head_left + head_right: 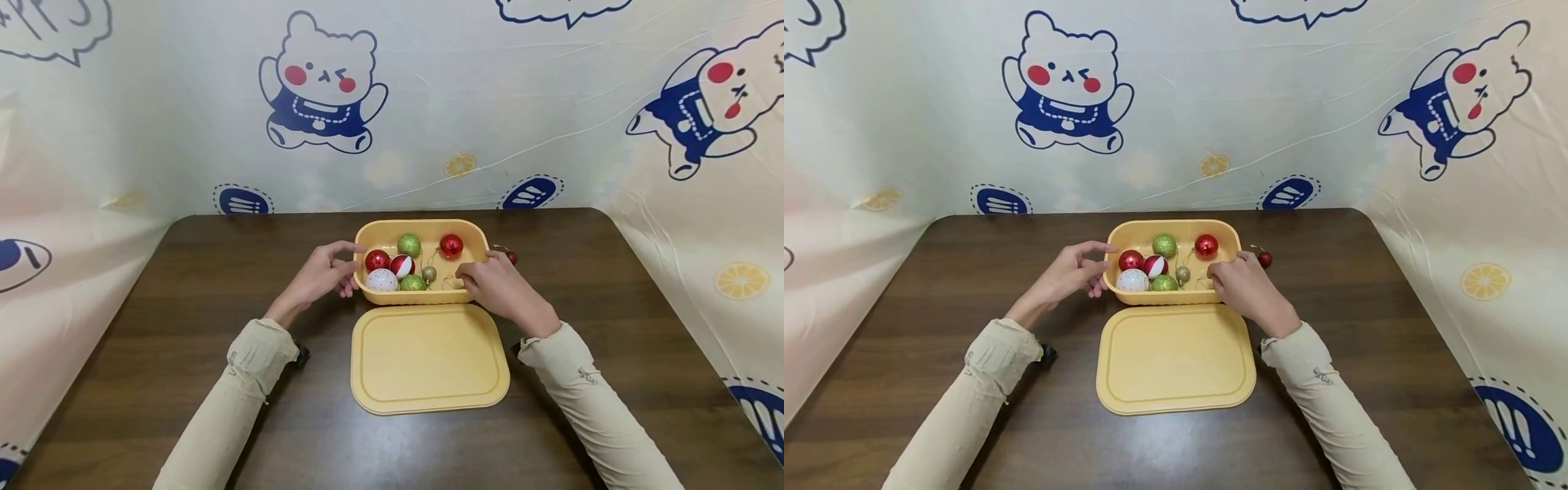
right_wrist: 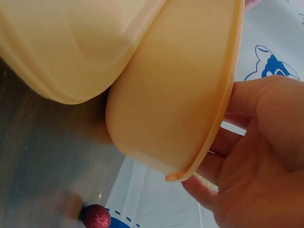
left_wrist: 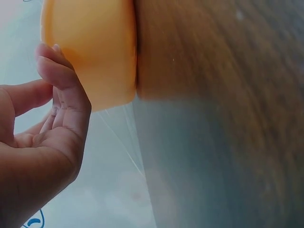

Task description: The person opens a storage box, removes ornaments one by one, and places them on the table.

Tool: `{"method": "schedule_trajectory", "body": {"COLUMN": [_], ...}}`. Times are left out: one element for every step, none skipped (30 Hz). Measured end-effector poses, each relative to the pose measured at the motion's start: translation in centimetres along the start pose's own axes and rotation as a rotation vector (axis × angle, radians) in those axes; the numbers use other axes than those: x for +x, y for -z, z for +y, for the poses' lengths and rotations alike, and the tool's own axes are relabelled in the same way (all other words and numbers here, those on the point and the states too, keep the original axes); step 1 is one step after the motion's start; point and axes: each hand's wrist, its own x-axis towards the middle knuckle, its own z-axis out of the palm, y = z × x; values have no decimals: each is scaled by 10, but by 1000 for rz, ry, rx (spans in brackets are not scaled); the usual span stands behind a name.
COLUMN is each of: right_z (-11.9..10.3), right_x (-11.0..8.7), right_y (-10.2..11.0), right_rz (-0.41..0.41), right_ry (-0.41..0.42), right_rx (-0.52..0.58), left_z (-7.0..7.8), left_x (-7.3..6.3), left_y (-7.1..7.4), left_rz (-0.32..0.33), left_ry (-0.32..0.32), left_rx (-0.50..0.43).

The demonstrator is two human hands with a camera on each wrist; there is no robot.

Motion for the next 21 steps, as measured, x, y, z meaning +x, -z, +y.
{"method": "schedule_trajectory", "body": {"right_z": [0,1,2,3,4,5,6,8,8,8,9,9,9,9,10,11,11,11,12,12,12], "right_x": [0,0,0,0,0,0,0,0,1,1,1,1,1,1,1,1,1,1,1,1,1], "right_y": [-1,-1,-2,-2,-3,-4,-4,-5,-5,-6,-6,-6,-7,-7,-7,-7,-6,-6,-6,-5,-5], "right_rz": [-17,-33,-48,-61,-74,-86,-94,-98,-102,-104,-104,-103,-102,-103,-106,-109,-115,-120,-125,-131,-136], "right_ry": [-2,-5,-7,-7,-5,-3,3,12,24,35,48,58,65,69,70,71,73,74,77,79,79], "right_rx": [11,28,45,58,73,89,106,122,137,152,162,172,181,186,190,188,189,190,191,194,196], "left_z": [0,0,0,0,-1,-1,-1,0,0,0,0,0,0,0,0,0,0,0,0,1,1], "left_x": [0,0,1,1,1,1,1,1,1,1,0,0,0,0,0,0,0,0,0,0,0], "left_y": [0,-1,-1,-1,-1,-1,-1,-1,-1,-1,0,0,0,0,-1,-1,-1,-1,-1,-1,-1], "left_rz": [2,5,7,9,10,11,11,12,12,12,12,12,11,10,9,9,7,6,5,4,2], "left_ry": [1,1,1,2,2,3,3,3,2,2,0,-1,-2,-3,-4,-5,-4,-4,-4,-3,-3], "left_rx": [2,6,8,10,11,12,14,16,18,20,21,22,21,20,17,16,13,11,10,9,8]}}
